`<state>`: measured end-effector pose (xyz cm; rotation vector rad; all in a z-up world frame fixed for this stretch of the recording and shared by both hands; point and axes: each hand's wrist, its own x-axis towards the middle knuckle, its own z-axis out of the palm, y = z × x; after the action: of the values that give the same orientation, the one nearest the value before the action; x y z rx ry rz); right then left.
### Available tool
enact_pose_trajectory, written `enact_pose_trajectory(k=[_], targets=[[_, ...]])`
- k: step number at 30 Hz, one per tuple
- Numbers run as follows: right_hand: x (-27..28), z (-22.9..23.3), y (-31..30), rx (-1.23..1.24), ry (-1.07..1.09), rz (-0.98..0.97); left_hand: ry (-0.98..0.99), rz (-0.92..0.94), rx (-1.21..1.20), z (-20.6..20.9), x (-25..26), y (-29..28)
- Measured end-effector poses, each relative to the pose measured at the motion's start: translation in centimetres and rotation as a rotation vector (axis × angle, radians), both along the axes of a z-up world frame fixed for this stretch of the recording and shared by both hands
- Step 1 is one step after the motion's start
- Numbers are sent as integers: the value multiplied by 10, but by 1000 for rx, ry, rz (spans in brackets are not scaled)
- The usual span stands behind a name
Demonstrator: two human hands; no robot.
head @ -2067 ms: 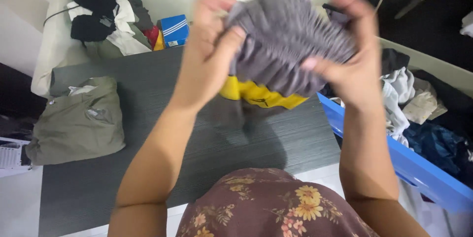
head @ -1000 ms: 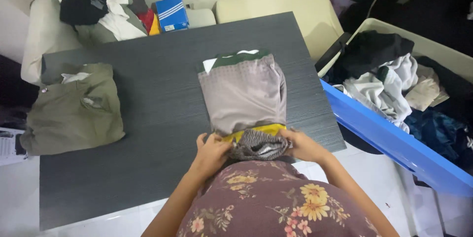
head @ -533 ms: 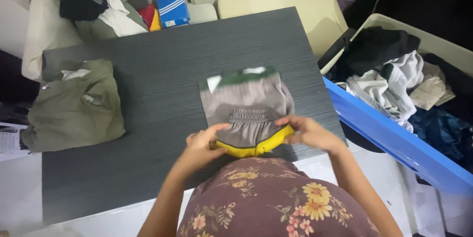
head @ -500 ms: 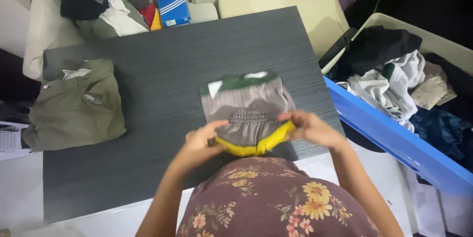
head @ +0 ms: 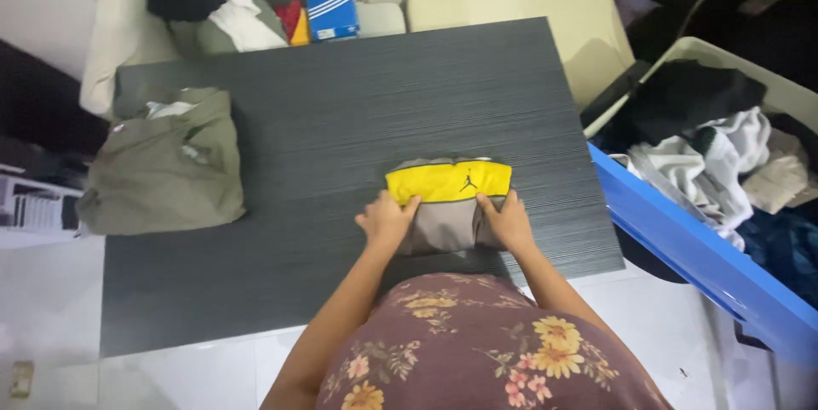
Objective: Folding various items of clothing from a storage bin and stacking them on a table.
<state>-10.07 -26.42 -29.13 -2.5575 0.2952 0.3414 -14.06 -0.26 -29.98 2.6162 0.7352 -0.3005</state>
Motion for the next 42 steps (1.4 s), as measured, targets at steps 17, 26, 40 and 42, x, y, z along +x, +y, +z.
enact_pose_trajectory(k=[17,26,40,42], targets=[[-46,54,91,651,60,451,-644,-443,514,31,49,110],[-72,68,-105,628,68,-55,-365,-155,361,-3,126,236],[92,4,-423,-642,-789,-317,-481,-683,431,89,111,-130],[119,-44,-483,-688,-731,-298,-554,-761,328,77,107,-162]])
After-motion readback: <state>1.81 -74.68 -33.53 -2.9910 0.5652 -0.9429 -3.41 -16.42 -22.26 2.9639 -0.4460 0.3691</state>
